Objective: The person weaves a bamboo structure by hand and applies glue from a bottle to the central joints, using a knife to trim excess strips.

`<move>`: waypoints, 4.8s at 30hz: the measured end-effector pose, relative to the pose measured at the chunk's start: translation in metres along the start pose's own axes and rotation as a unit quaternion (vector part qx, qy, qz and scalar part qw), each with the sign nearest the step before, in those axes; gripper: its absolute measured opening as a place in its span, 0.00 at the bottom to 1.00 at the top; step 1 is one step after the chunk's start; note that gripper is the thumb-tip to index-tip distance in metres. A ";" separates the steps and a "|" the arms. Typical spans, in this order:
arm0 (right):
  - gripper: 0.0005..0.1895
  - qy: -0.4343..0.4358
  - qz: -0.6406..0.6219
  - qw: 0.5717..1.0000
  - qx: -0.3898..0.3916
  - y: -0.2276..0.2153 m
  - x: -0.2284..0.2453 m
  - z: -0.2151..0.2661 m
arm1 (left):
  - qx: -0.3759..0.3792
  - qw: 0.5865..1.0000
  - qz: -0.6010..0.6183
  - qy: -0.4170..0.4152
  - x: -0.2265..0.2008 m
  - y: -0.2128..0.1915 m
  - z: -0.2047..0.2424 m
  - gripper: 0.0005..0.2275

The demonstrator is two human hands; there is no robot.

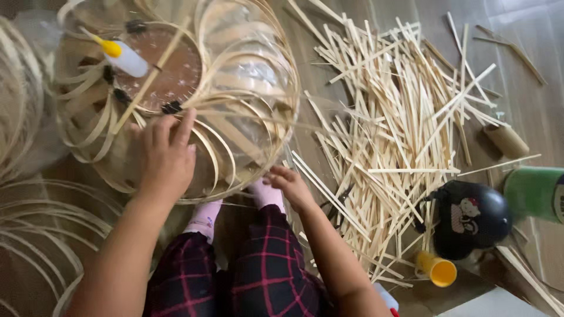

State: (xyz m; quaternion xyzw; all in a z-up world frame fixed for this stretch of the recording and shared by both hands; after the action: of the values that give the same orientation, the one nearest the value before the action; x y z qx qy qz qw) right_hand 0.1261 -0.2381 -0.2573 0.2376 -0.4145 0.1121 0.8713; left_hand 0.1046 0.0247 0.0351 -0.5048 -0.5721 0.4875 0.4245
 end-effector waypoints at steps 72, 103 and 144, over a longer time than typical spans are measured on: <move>0.11 -0.294 0.505 0.809 0.060 0.201 0.212 0.104 | -0.055 0.998 0.030 0.000 -0.028 0.039 -0.024 0.30; 0.10 -0.220 0.557 0.798 -0.067 0.042 0.218 0.028 | -0.127 0.825 0.535 -0.126 -0.022 -0.057 0.038 0.08; 0.07 -0.363 0.259 0.895 0.006 0.085 0.086 -0.001 | -0.017 0.872 0.484 0.065 -0.085 -0.053 0.025 0.07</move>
State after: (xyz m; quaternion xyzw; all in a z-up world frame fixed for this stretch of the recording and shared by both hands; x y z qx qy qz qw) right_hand 0.1480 -0.1645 -0.1635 0.1517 -0.7483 0.2422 0.5986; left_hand 0.0824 -0.0632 0.0836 -0.7561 -0.2354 0.5885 0.1629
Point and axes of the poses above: each hand's wrist, its own z-axis away from the middle knuckle, its own y-axis out of the palm, x = y × z, the point moved 10 cm from there along -z, towards the middle knuckle, and after that the axes turned 10 degrees about -z, right-handed, at the moved point
